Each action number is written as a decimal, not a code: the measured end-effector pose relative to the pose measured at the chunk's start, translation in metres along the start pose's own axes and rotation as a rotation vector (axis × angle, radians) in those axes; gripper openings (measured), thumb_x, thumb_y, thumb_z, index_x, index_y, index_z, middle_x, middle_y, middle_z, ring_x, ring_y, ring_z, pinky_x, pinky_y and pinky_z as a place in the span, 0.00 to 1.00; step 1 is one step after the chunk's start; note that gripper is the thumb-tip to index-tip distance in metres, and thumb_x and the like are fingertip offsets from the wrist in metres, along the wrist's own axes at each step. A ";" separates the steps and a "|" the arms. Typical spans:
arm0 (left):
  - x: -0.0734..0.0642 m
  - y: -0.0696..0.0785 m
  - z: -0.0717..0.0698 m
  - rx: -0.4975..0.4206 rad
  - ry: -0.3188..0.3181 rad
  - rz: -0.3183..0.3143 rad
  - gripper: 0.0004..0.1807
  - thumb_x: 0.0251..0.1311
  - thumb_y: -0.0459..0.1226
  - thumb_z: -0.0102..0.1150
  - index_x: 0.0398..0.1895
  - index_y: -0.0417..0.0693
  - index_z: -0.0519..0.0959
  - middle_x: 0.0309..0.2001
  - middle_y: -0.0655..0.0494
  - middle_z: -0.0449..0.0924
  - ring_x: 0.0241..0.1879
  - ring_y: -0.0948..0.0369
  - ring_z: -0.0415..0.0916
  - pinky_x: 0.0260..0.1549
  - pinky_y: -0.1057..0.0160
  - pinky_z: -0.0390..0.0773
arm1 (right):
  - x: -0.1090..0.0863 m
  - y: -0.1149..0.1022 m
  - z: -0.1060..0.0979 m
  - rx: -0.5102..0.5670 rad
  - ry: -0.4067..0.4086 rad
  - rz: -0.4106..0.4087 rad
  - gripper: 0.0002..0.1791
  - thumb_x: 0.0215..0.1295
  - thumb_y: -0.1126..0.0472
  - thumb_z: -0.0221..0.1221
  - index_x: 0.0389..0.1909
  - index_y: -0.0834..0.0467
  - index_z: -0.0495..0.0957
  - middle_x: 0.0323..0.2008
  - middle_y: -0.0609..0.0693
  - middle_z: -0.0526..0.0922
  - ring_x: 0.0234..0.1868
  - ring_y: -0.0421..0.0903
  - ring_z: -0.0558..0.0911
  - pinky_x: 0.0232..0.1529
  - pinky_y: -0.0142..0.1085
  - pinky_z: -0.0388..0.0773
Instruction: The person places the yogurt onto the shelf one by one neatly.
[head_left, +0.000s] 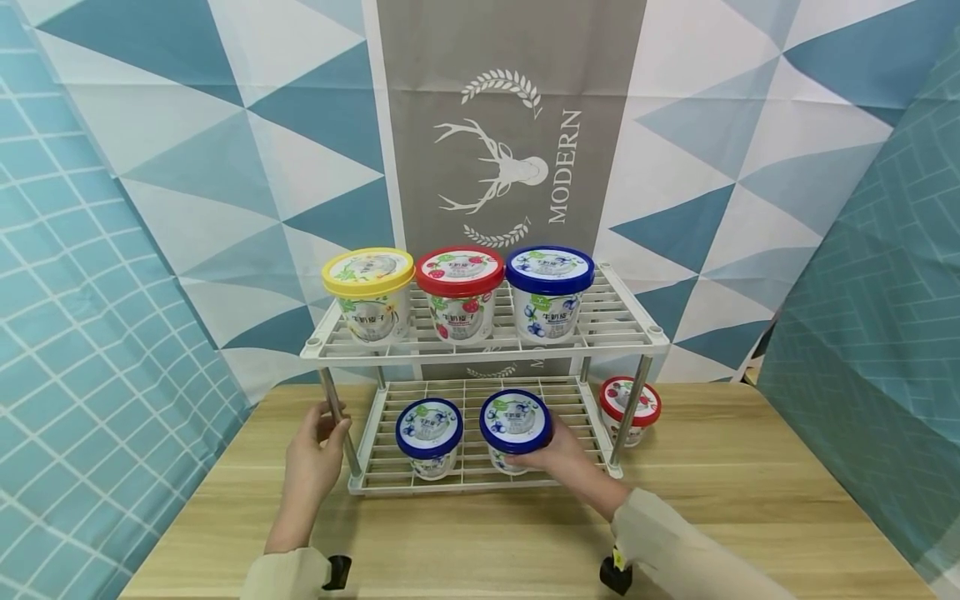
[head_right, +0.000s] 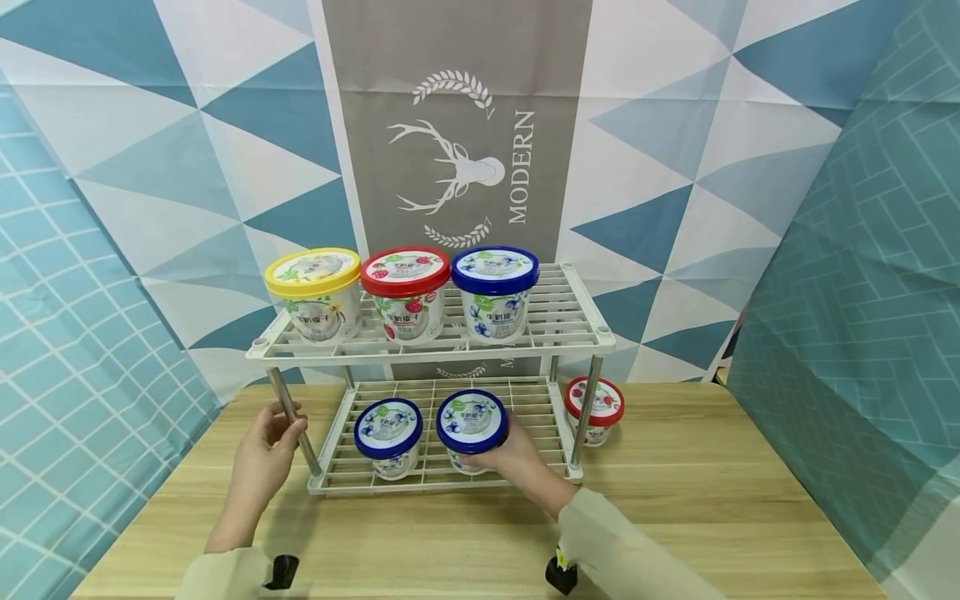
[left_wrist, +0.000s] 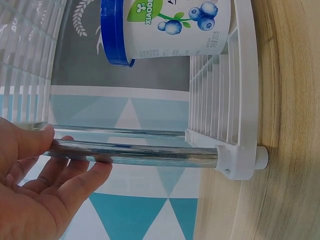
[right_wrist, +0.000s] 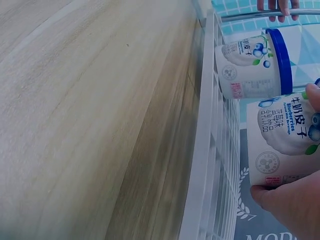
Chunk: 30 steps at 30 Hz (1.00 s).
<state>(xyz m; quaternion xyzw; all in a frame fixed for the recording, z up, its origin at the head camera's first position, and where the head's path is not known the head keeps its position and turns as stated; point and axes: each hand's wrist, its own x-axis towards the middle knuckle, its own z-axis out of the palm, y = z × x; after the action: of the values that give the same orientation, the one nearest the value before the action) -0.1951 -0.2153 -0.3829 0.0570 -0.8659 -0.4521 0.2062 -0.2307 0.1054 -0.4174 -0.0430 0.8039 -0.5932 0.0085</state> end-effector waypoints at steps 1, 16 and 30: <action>0.000 0.000 0.000 0.001 0.001 0.000 0.14 0.68 0.35 0.48 0.55 0.43 0.69 0.49 0.37 0.78 0.49 0.45 0.76 0.47 0.44 0.72 | 0.000 0.000 0.001 0.006 -0.005 -0.001 0.53 0.30 0.64 0.77 0.63 0.61 0.62 0.55 0.58 0.76 0.58 0.59 0.73 0.60 0.53 0.68; 0.001 -0.001 -0.001 -0.012 -0.012 -0.016 0.15 0.68 0.35 0.48 0.56 0.43 0.68 0.50 0.36 0.78 0.50 0.45 0.75 0.48 0.45 0.71 | 0.004 0.002 0.007 -0.025 -0.022 -0.006 0.52 0.32 0.62 0.77 0.64 0.61 0.61 0.56 0.58 0.75 0.59 0.59 0.73 0.60 0.54 0.66; 0.000 -0.002 0.001 -0.012 0.024 0.023 0.14 0.67 0.34 0.49 0.55 0.42 0.69 0.48 0.36 0.79 0.48 0.44 0.76 0.46 0.45 0.71 | 0.007 0.005 0.010 -0.026 -0.012 0.013 0.56 0.32 0.61 0.77 0.66 0.61 0.59 0.57 0.60 0.73 0.60 0.61 0.71 0.61 0.55 0.65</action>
<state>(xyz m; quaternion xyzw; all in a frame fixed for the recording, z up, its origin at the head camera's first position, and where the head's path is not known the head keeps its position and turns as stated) -0.1962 -0.2153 -0.3850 0.0513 -0.8612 -0.4541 0.2223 -0.2369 0.0966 -0.4251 -0.0412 0.8118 -0.5822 0.0166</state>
